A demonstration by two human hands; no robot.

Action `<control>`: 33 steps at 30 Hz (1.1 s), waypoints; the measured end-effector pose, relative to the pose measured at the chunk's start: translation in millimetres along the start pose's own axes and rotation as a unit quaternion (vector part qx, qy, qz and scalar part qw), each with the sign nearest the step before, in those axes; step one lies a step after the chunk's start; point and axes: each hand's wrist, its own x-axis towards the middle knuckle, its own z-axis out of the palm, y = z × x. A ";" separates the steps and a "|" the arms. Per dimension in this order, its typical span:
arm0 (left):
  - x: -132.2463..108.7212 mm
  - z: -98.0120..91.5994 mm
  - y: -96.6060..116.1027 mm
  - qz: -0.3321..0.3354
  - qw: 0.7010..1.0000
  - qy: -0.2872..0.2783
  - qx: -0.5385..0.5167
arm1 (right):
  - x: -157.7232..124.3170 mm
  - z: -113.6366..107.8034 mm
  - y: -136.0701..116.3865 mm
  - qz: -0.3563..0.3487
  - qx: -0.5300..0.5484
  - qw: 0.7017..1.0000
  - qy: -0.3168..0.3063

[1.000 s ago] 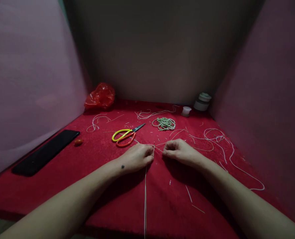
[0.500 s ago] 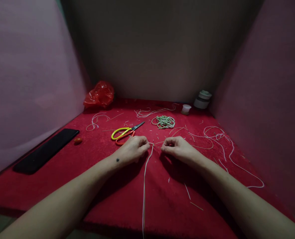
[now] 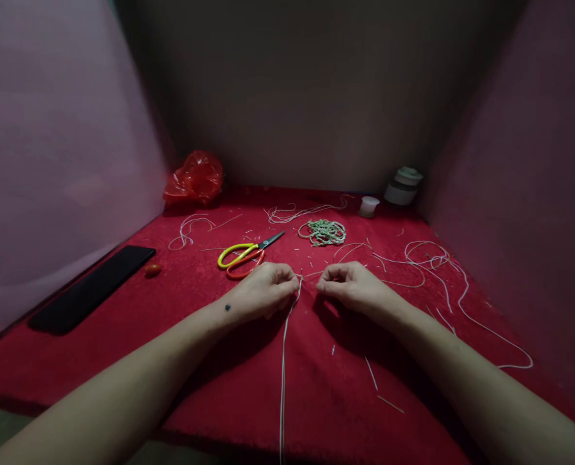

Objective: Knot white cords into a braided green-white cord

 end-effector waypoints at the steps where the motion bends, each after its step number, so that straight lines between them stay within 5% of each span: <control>1: -2.2 1.1 2.2 -0.007 0.999 -0.024 -0.037 | -1.5 0.1 -2.3 0.007 0.023 1.000 -0.001; 8: -8.0 15.2 6.5 -0.022 0.933 -0.191 -0.304 | -7.5 7.1 -5.7 -0.003 0.151 0.989 0.009; 14: -6.1 27.0 3.2 -0.048 0.864 -0.245 -0.438 | -7.8 12.0 -1.3 0.018 0.234 0.971 -0.034; 18: -8.6 18.9 7.2 -0.048 0.929 -0.196 -0.309 | -7.9 7.2 -3.1 0.035 0.236 0.970 -0.039; 21: -10.4 5.2 10.4 -0.022 0.997 -0.033 -0.063 | -7.9 3.3 -6.5 0.047 0.181 0.982 0.001; 23: -10.1 -1.7 10.0 0.018 0.991 0.064 0.117 | -7.9 2.6 -8.7 0.045 0.127 0.990 0.033; 27: -5.2 -0.7 3.2 0.055 0.931 0.094 0.347 | -7.9 5.1 -10.5 -0.001 0.021 0.996 0.085; 30: 0.2 5.5 -3.0 0.070 0.927 0.073 0.361 | -7.4 6.1 -9.6 -0.016 0.003 0.996 0.089; 33: 4.8 5.6 -6.2 0.074 0.961 0.045 0.263 | -5.7 4.0 -7.7 0.002 -0.013 0.996 0.085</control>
